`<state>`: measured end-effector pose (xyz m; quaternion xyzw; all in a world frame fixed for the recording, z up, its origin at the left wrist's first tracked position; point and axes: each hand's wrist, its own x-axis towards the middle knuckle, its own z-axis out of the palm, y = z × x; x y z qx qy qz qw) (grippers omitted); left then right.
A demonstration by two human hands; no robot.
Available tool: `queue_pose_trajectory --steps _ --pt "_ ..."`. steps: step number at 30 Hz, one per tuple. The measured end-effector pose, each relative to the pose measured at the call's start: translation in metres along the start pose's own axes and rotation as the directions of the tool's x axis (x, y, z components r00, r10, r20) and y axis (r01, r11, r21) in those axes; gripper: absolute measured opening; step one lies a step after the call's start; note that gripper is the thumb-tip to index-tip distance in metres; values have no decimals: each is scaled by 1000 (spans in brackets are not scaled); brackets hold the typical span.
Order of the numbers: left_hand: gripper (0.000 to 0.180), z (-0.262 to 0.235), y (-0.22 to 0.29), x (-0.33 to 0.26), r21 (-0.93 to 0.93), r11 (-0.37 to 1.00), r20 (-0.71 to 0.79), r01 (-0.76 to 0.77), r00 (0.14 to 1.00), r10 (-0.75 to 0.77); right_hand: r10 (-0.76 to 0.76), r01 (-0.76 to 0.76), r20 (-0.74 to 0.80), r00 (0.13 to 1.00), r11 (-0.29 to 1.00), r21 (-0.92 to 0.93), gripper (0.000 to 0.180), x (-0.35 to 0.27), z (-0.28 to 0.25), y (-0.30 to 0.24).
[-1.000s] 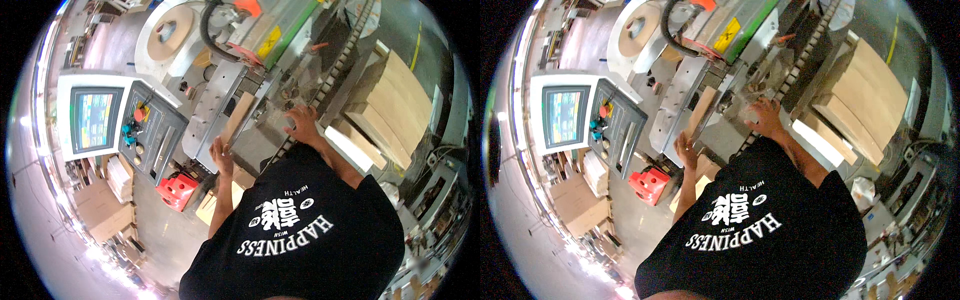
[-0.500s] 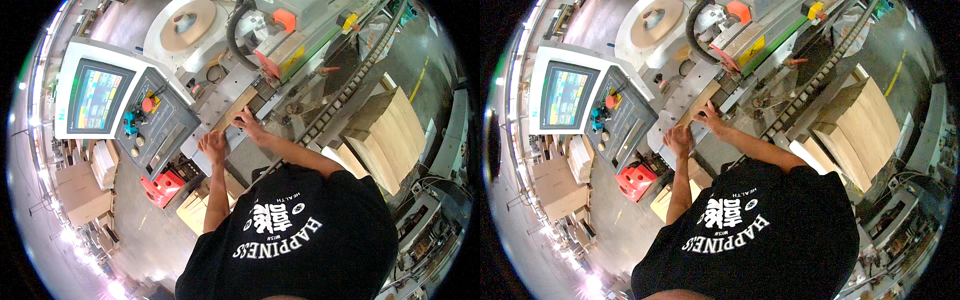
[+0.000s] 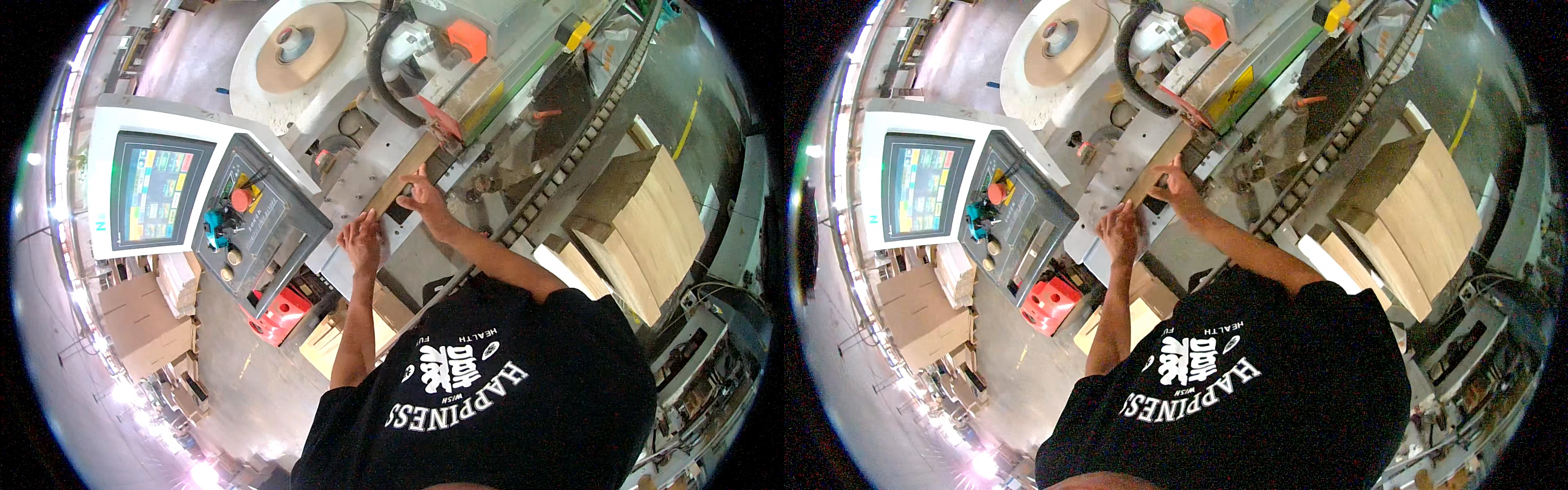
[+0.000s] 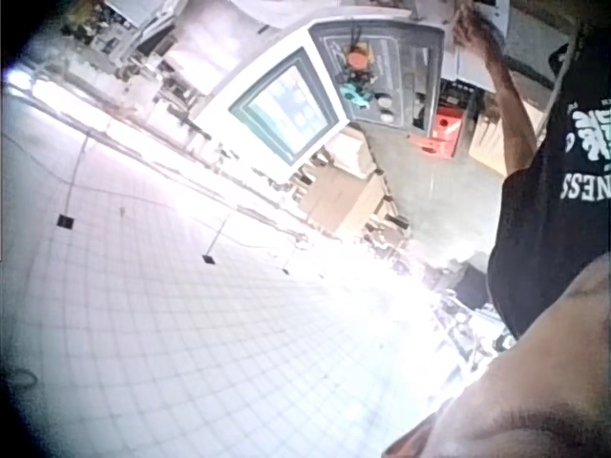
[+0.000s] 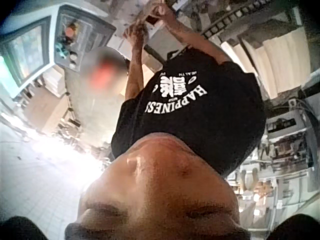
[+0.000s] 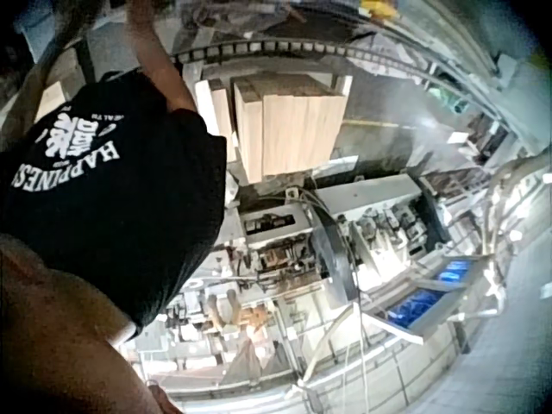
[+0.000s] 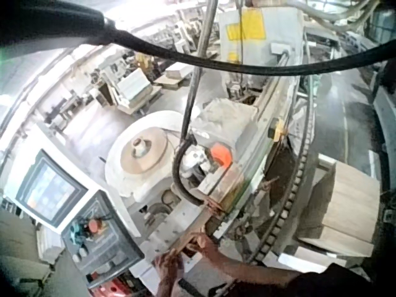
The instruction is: The person repeatedly picks up thin wooden planks from a stack and feeds them one at a time into a machine with a conveyor belt. The planks are guided through the machine and then placed into a collection area.
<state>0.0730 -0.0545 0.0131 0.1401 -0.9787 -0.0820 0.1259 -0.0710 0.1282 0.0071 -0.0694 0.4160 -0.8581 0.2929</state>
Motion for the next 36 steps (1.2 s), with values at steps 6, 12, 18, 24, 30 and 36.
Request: queue_pose_trajectory --steps 6,12,18,24,30,36 --pt "46 21 53 44 62 996 43 60 997 -62 -70 73 -81 994 997 35 66 4 -23 -44" --pt "39 36 121 86 -7 1000 -40 20 999 -20 -26 29 28 999 992 -122 49 -49 -64 -28" --pt "38 54 126 113 -94 973 -202 211 953 -226 -93 71 9 996 697 -714 34 -131 -80 -123" --pt "29 58 84 53 -145 976 -219 162 957 -191 -76 -65 -98 992 356 -932 37 -228 -91 -213" --pt "29 47 45 -52 -207 964 -337 164 913 -228 -130 -278 -269 954 -55 -959 38 -296 -106 -221" --pt "27 48 18 -78 -507 794 -329 335 776 -538 -262 -418 -361 895 -206 -885 56 -337 -129 -224"
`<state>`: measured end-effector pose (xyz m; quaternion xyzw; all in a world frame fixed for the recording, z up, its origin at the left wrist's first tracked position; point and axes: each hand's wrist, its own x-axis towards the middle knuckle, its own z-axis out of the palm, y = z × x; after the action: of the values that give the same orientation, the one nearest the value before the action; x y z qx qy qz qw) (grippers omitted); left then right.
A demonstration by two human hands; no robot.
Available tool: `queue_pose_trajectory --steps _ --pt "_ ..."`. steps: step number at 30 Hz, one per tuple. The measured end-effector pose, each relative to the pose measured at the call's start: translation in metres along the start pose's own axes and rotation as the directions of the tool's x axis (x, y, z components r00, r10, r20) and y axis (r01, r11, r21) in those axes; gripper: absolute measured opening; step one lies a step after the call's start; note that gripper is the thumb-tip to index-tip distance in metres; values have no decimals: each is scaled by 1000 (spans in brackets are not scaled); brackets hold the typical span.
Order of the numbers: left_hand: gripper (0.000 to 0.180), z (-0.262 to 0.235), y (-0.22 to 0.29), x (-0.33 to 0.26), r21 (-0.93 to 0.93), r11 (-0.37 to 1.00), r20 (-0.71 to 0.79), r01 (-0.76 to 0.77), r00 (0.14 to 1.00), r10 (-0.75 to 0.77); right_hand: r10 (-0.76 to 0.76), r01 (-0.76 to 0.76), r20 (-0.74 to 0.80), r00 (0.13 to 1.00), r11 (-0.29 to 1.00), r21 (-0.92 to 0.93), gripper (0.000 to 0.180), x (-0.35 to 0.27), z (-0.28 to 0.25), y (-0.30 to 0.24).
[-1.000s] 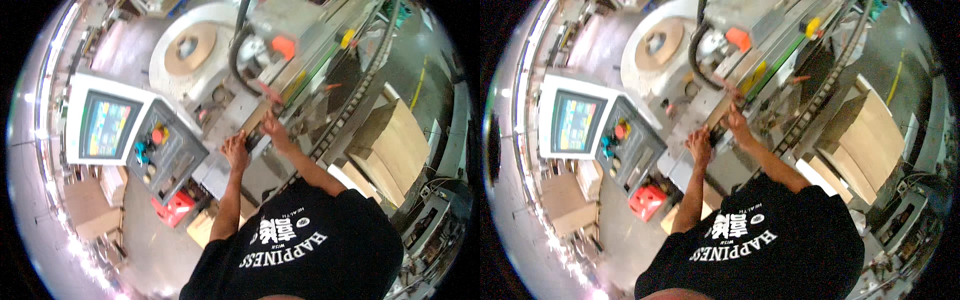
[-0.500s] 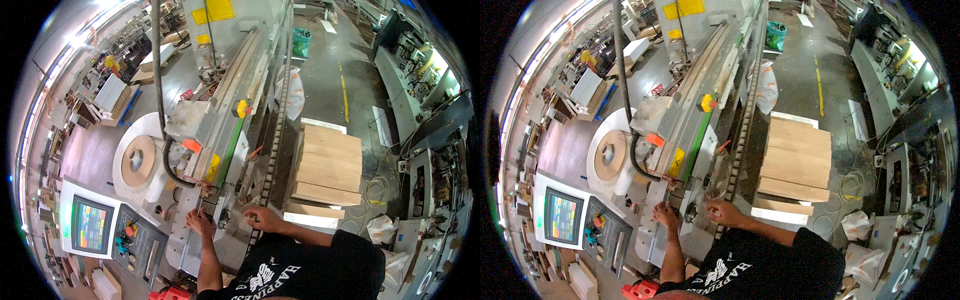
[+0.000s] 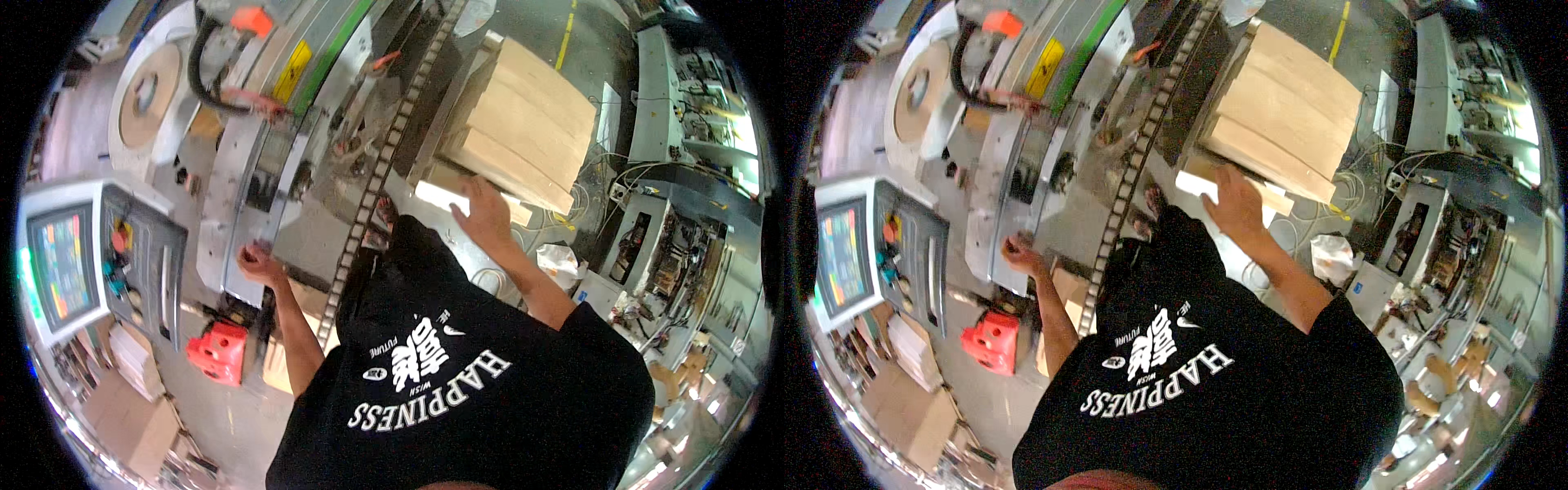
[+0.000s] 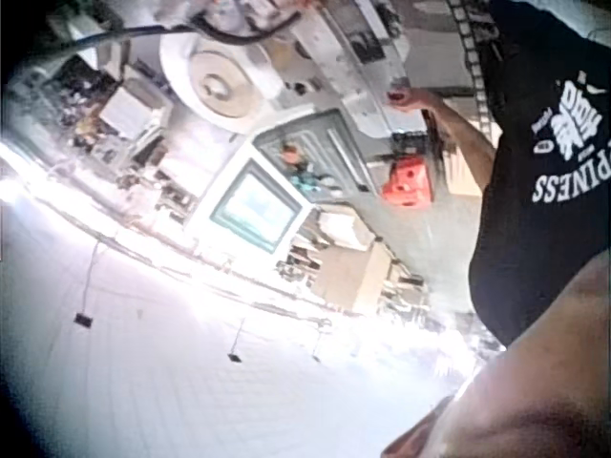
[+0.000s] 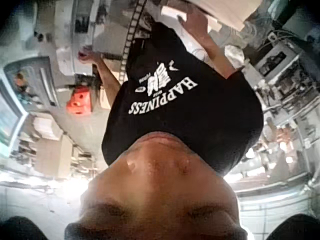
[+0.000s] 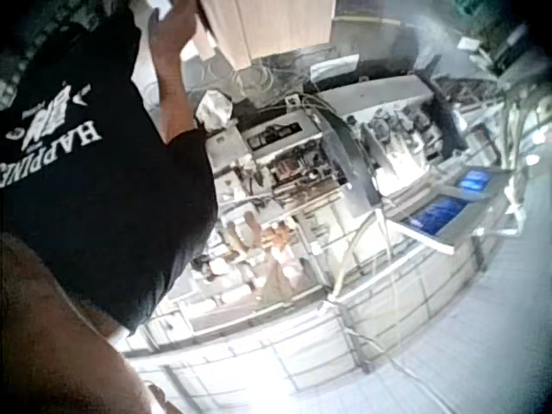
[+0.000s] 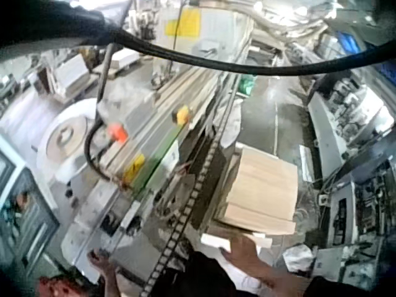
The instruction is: The person repeatedly picks up thin wooden planks from a stack and feeds them one at a time into a machine with a conveyor belt. The planks are guided through the machine and then placed into a collection area.
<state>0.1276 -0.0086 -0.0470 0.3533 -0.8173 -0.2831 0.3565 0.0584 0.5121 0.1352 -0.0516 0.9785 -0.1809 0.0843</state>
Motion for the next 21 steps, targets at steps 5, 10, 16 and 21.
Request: queue_pose_trajectory --steps 5,10,16,21 --pt "25 -2 -6 6 21 999 -61 43 997 -42 112 -96 55 992 967 -236 70 -4 7 12" --pt "21 -8 14 5 61 997 25 -44 999 43 275 -204 99 956 871 -446 64 -5 51 57" --pt "19 -18 15 2 82 995 101 -59 994 50 378 -303 98 920 849 -434 39 -4 53 69" --pt "29 -26 94 -16 -390 916 222 -99 955 198 227 -213 -7 974 902 -375 39 -7 11 3"
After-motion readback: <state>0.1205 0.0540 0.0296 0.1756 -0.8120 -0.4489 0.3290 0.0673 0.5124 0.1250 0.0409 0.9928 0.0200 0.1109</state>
